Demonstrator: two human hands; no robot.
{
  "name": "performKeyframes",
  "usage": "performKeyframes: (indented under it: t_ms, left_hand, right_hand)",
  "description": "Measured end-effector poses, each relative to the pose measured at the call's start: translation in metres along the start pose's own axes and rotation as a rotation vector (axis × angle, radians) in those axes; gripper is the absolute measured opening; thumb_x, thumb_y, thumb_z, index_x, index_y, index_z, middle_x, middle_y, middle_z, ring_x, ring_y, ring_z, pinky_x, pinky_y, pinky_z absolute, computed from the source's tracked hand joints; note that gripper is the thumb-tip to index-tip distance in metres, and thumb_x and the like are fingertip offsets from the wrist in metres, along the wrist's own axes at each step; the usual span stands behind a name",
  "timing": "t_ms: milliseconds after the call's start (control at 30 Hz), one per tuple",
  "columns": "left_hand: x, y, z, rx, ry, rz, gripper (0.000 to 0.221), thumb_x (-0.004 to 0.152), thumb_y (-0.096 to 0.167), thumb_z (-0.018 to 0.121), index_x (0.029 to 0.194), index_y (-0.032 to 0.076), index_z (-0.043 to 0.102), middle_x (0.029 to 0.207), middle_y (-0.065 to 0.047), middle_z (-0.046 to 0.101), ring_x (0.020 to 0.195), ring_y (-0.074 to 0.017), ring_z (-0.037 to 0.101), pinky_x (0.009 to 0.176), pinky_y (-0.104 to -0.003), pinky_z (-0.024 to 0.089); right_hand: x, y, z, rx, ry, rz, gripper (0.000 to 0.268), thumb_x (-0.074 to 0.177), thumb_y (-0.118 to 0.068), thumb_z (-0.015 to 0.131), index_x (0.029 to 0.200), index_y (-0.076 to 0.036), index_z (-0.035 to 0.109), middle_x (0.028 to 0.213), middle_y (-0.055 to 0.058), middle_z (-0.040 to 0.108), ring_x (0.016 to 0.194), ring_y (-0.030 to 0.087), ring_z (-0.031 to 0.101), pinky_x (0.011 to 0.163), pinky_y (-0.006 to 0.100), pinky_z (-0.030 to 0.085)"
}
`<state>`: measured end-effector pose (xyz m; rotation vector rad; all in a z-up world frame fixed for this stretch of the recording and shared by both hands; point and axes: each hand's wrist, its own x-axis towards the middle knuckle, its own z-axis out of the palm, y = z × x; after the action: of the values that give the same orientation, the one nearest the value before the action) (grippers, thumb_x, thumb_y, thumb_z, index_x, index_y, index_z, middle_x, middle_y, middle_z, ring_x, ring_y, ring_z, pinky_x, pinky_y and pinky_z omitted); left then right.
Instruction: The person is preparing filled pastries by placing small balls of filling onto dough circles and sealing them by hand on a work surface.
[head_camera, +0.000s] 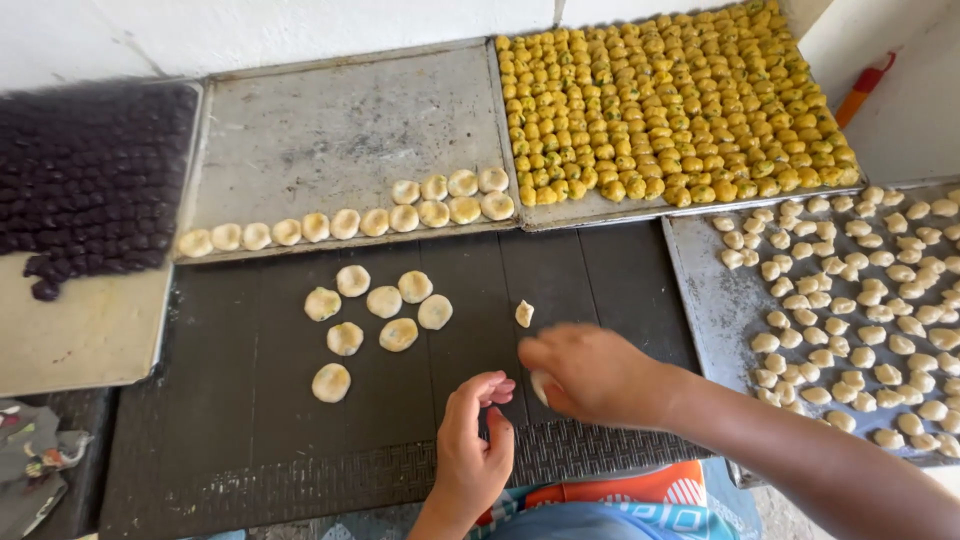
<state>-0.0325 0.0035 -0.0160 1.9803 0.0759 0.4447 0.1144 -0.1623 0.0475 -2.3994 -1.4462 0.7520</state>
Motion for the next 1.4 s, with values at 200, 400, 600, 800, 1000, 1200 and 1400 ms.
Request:
performKeyframes:
  t_ms: [200, 400, 600, 800, 1000, 1200, 1400]
  left_hand:
    - [-0.001, 0.004, -0.001, -0.037, 0.011, 0.049, 0.039, 0.094, -0.005, 0.055, 0.131, 0.005, 0.061, 0.112, -0.013, 0.073, 0.104, -0.0217, 0.075, 0.094, -0.034, 0.062]
    - [0.003, 0.013, -0.005, -0.039, 0.052, 0.069, 0.025, 0.099, 0.001, 0.057, 0.120, 0.006, 0.067, 0.109, -0.010, 0.075, 0.096, -0.0207, 0.073, 0.088, -0.033, 0.061]
    - [0.004, 0.010, -0.002, 0.037, -0.042, 0.135, 0.020, 0.103, 0.007, 0.056, 0.118, 0.008, 0.068, 0.106, -0.007, 0.072, 0.093, -0.0225, 0.070, 0.086, -0.036, 0.053]
    - [0.005, 0.007, 0.005, 0.603, -0.340, 0.464, 0.054, 0.112, 0.036, 0.044, 0.154, 0.002, 0.050, 0.158, -0.011, 0.055, 0.148, -0.0298, 0.047, 0.118, -0.050, 0.033]
    - [0.001, 0.002, 0.000, 0.681, -0.384, 0.498, 0.075, 0.108, 0.067, 0.038, 0.154, 0.010, 0.053, 0.165, -0.010, 0.046, 0.153, -0.0368, 0.036, 0.121, -0.059, 0.028]
    - [0.001, 0.003, -0.001, 0.673, -0.342, 0.499, 0.065, 0.108, 0.059, 0.048, 0.154, 0.015, 0.053, 0.157, -0.016, 0.052, 0.147, -0.0371, 0.045, 0.121, -0.057, 0.031]
    - [0.000, 0.008, -0.005, 0.616, -0.351, 0.471, 0.060, 0.107, 0.055, 0.054, 0.155, 0.018, 0.052, 0.152, -0.016, 0.056, 0.145, -0.0371, 0.047, 0.121, -0.058, 0.031]
  right_hand:
    - [0.061, 0.024, -0.006, -0.303, 0.620, -0.097, 0.033, 0.085, -0.025, 0.083, 0.108, -0.015, 0.062, 0.105, 0.006, 0.062, 0.092, 0.033, 0.060, 0.074, 0.048, 0.049]
    - [0.035, 0.041, 0.033, -0.223, 0.449, 0.110, 0.012, 0.093, -0.006, 0.061, 0.083, -0.012, 0.055, 0.088, 0.007, 0.050, 0.077, 0.032, 0.056, 0.047, 0.050, 0.049]
    - [-0.031, 0.013, 0.037, 0.266, 0.516, -0.049, 0.043, 0.081, 0.009, 0.055, 0.115, -0.005, 0.077, 0.121, 0.016, 0.067, 0.112, 0.031, 0.070, 0.098, 0.042, 0.054]
    - [-0.049, -0.011, 0.066, -0.056, 0.784, -0.118, 0.010, 0.102, -0.006, 0.060, 0.103, -0.006, 0.070, 0.097, 0.006, 0.069, 0.078, 0.025, 0.059, 0.074, 0.038, 0.051]
    - [-0.085, -0.002, 0.085, -0.593, 0.547, 0.130, 0.092, 0.087, -0.083, 0.057, 0.165, -0.039, 0.036, 0.171, -0.002, 0.035, 0.160, 0.037, 0.024, 0.121, 0.058, 0.027]
    - [-0.059, 0.041, 0.024, -0.351, 0.410, 0.006, 0.052, 0.100, -0.070, 0.047, 0.141, -0.043, 0.066, 0.166, 0.008, 0.040, 0.151, 0.048, 0.029, 0.112, 0.074, 0.027]
    - [-0.018, 0.156, -0.065, -0.313, 0.632, 0.791, 0.052, 0.104, -0.047, 0.060, 0.148, -0.020, 0.063, 0.143, 0.012, 0.062, 0.134, 0.038, 0.044, 0.105, 0.056, 0.044]
